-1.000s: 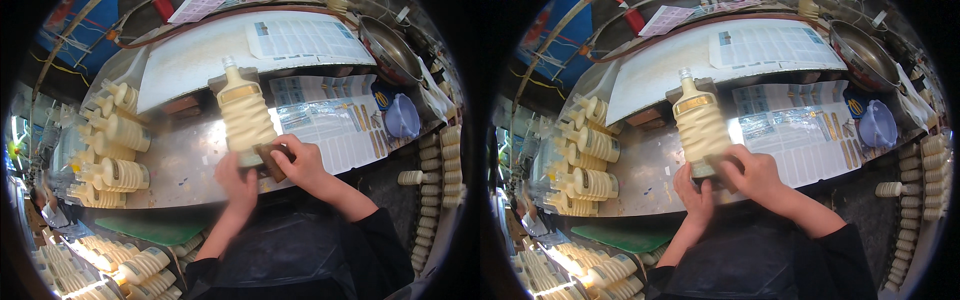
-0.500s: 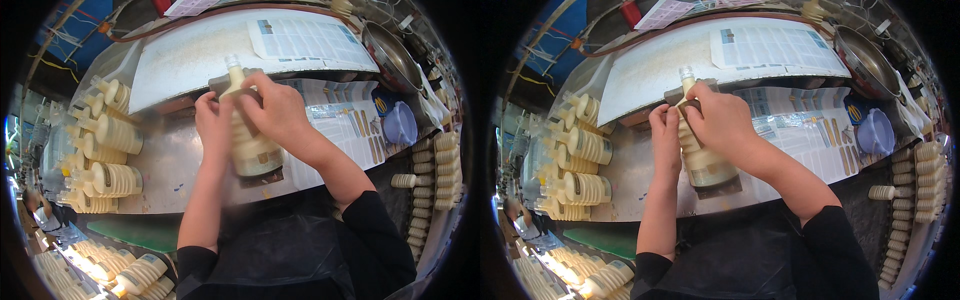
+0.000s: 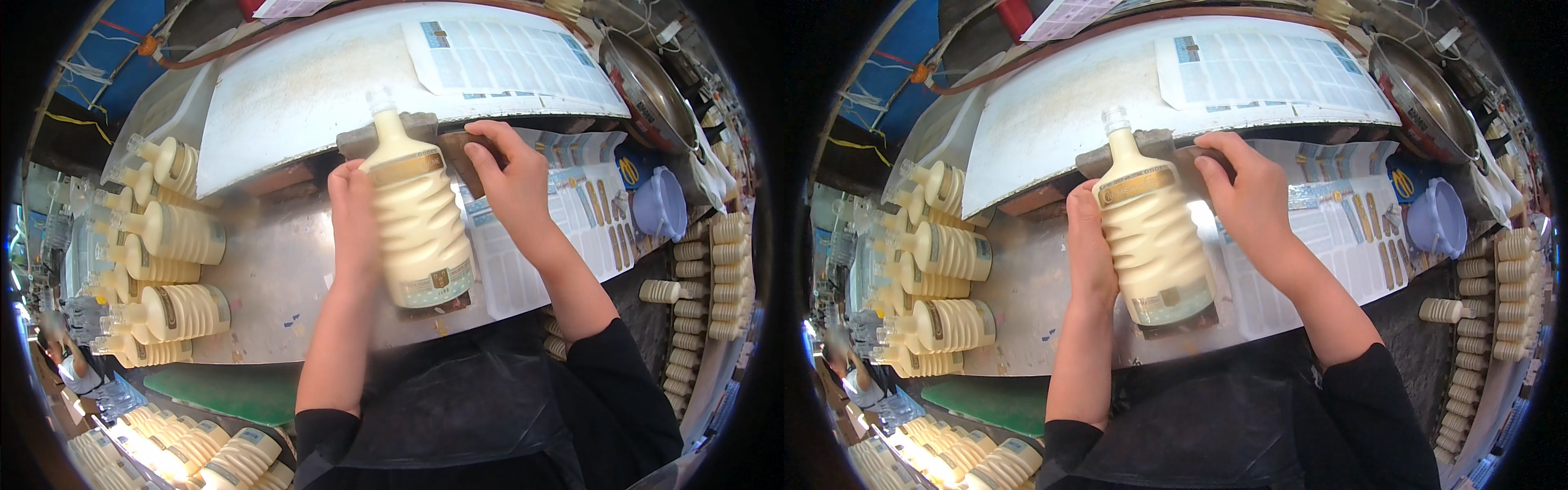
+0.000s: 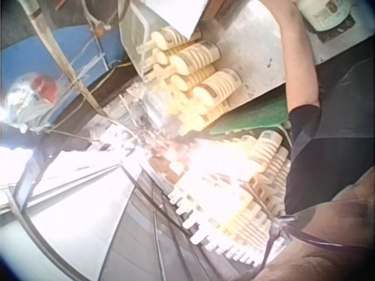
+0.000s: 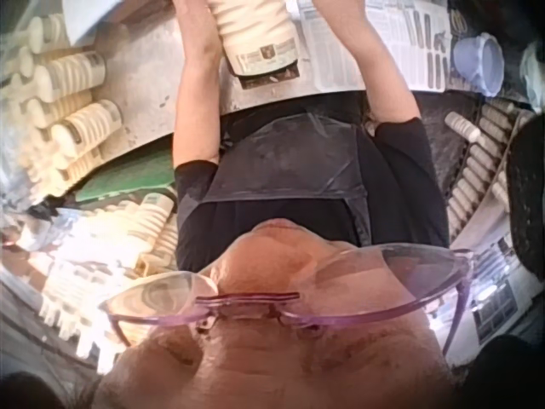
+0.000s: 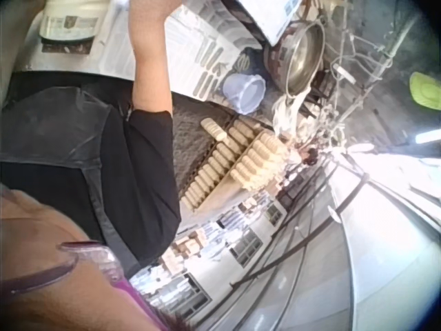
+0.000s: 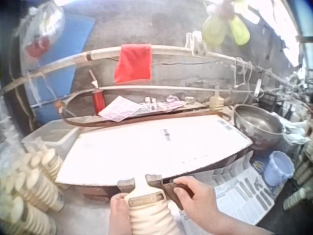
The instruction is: The person applies adhesive labels to cream-colored plastic bottles at a workbench. They pick up each bottle, smooth the label onto the surface, and place the labeled bottle aside. The process repeats for multiple bottles.
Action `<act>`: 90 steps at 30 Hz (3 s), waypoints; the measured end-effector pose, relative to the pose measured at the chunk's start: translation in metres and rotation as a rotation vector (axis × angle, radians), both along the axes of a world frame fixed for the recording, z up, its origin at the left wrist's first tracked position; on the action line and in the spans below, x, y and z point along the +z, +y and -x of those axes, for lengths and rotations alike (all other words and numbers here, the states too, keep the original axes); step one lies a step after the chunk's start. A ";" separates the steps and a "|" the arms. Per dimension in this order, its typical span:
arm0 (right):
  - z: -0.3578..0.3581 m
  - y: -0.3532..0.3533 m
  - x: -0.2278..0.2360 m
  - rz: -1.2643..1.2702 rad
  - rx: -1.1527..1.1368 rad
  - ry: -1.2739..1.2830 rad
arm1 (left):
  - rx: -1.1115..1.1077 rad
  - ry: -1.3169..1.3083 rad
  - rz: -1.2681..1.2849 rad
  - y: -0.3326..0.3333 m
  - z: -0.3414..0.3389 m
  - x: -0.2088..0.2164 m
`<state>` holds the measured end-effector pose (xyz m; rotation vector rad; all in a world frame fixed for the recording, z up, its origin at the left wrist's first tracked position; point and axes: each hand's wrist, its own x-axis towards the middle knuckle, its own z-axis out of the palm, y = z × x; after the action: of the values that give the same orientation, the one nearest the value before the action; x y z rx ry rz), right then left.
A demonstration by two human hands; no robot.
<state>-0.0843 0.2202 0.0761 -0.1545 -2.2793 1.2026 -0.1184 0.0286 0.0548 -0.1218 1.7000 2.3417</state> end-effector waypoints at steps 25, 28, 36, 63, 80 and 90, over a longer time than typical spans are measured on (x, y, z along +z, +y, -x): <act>0.008 -0.078 0.051 -0.686 0.305 0.221 | 0.060 -0.162 -0.565 -0.021 -0.010 -0.023; 0.005 -0.038 0.051 -0.471 0.120 -0.040 | 0.087 -0.119 -0.195 -0.012 -0.023 -0.003; -0.006 0.013 -0.034 0.210 -0.064 -0.101 | 0.093 0.122 0.224 -0.032 -0.074 -0.039; -0.047 0.013 -0.033 0.862 0.496 -0.800 | 0.172 1.016 0.799 -0.014 -0.101 -0.055; -0.003 -0.044 0.029 -0.048 0.171 0.108 | 0.100 0.379 0.383 -0.005 -0.002 -0.004; 0.000 -0.010 -0.035 0.306 -0.013 0.052 | -0.078 0.055 -0.063 0.005 0.007 0.003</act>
<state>-0.0838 0.2105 0.0415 -0.2472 -2.0348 1.5252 -0.1253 0.0340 0.0575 0.0206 1.6234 2.3587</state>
